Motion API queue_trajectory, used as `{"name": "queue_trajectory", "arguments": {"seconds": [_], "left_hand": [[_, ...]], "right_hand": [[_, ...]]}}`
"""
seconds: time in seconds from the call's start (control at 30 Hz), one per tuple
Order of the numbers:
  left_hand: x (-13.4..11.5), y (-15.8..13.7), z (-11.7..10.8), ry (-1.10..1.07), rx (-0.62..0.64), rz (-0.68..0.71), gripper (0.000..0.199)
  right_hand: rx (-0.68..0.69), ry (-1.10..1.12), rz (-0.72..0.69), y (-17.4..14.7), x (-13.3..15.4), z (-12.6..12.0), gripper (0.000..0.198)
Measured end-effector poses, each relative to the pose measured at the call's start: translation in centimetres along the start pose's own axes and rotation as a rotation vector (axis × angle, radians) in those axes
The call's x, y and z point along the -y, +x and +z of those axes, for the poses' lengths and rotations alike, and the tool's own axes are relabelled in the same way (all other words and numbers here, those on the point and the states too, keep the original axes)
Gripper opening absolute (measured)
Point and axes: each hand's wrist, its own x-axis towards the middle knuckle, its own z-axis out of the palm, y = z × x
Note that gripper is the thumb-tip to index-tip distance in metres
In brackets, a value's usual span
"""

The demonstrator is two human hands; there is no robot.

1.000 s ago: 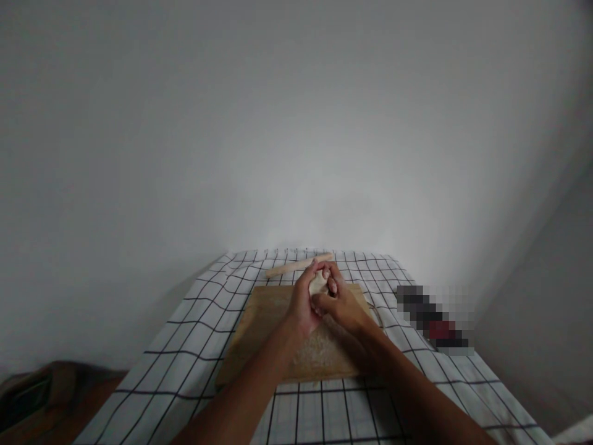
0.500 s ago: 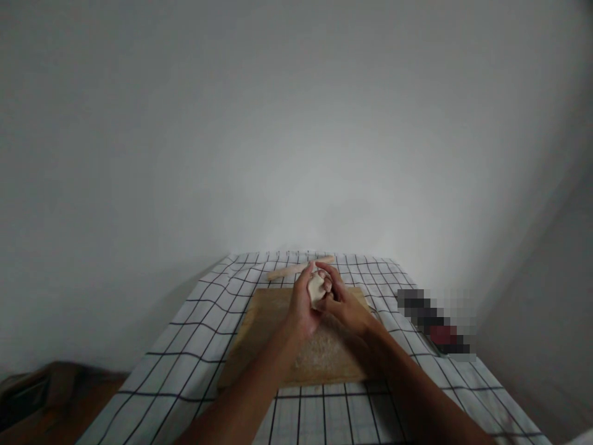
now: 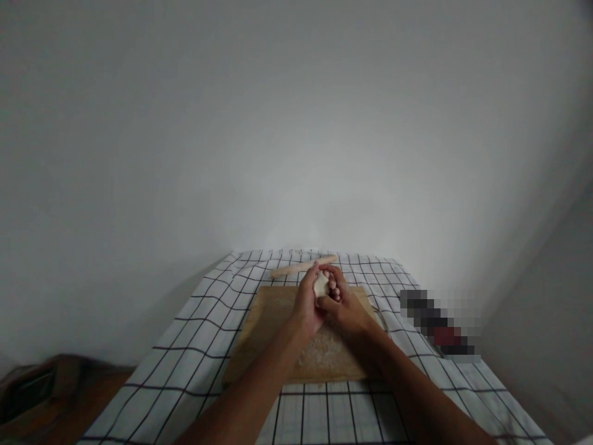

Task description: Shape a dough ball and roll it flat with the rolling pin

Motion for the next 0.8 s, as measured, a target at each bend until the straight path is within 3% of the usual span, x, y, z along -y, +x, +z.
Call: {"name": "queue_trajectory", "arguments": {"seconds": [0.13, 0.3, 0.47, 0.57, 0.7, 0.8], "left_hand": [[-0.3, 0.2, -0.1, -0.077, 0.040, 0.011, 0.046], [-1.3, 0.2, -0.3, -0.135, -0.048, 0.087, 0.047], [-1.2, 1.1, -0.7, -0.092, -0.147, 0.102, 0.030], [-0.9, 1.8, -1.3, -0.010, -0.116, 0.105, 0.031], [-0.7, 1.8, -2.0, 0.159, -0.049, 0.093, 0.036], [-0.3, 1.7, -2.4, 0.215, -0.068, 0.019, 0.033]], "right_hand": [[0.046, 0.052, 0.048, 0.1, -0.4, -0.2, 0.074], [0.033, 0.124, -0.018, 0.4, -1.6, -0.4, 0.083], [-0.037, -0.010, -0.054, 0.7, -1.4, -0.5, 0.054], [-0.138, -0.071, -0.082, 1.1, -1.3, -1.1, 0.039], [-0.283, -0.088, -0.090, 1.8, -2.1, -2.3, 0.037], [-0.368, -0.094, -0.098, 2.1, -2.6, -2.9, 0.038]]}}
